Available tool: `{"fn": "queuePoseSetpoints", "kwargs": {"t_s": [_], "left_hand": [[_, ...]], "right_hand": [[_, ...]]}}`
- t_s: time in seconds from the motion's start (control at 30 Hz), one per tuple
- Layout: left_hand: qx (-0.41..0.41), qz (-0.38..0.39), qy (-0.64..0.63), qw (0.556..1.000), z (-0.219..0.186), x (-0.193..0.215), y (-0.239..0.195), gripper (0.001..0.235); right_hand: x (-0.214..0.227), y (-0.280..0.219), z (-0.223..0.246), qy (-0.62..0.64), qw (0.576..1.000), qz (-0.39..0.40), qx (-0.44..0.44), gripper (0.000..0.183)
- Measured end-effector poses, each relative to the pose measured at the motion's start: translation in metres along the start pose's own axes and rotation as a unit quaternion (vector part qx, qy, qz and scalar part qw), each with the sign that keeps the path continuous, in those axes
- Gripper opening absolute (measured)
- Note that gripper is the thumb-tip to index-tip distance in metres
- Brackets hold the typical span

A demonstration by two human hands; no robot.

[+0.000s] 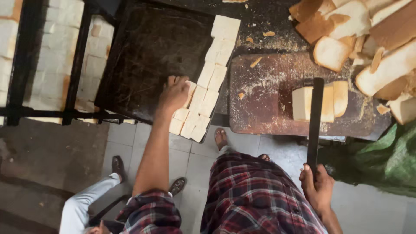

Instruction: The person cuts a loaf of white bread into slices and then into smaller cubes using a knife on a wooden cutting board. The person removes the crusts and places the cut pieces onto a metal tray.

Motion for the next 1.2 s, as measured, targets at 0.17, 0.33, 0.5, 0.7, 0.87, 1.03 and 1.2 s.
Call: {"fn": "queuePoseSetpoints", "kwargs": {"t_s": [0.17,0.33,0.5,0.7,0.87,1.03,1.2], "left_hand": [[-0.005,-0.172,0.048,0.984,-0.024,-0.008,-0.028,0.044],[0.013,-0.200,0.092,0.975,-0.016,-0.024,-0.023,0.048],[-0.011,-0.213,0.088,0.973,-0.019,-0.017,-0.026,0.056],[-0.227,-0.243,-0.032,0.943,-0.159,0.015,-0.059,0.080],[-0.327,0.001,0.115,0.938,-0.336,-0.069,-0.093,0.115],[-0.457,-0.042,0.084,0.885,-0.423,-0.091,-0.102,0.125],[-0.411,-0.015,0.070,0.909,-0.372,-0.107,-0.082,0.117]], "right_hand": [[-0.005,-0.004,0.001,0.004,0.999,-0.004,0.032,0.026],[-0.003,-0.007,-0.005,-0.017,1.000,-0.013,-0.010,0.027],[0.002,-0.006,-0.011,0.000,1.000,-0.011,-0.008,0.022],[0.026,-0.018,-0.019,0.032,0.997,-0.066,-0.012,0.022],[0.049,-0.024,-0.027,0.120,0.984,-0.129,-0.025,0.025],[0.078,-0.030,-0.034,0.153,0.974,-0.167,-0.009,0.024],[0.090,-0.033,-0.059,0.204,0.959,-0.178,-0.082,0.023]]}}
Point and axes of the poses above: each hand's wrist, its own y-axis towards the middle knuckle, its own x-axis out of the back of the hand, z = x × y, the point moved 8 cm from there along y, towards the middle knuckle, and after that the axes turned 4 degrees about y, right-handed, at the moved point
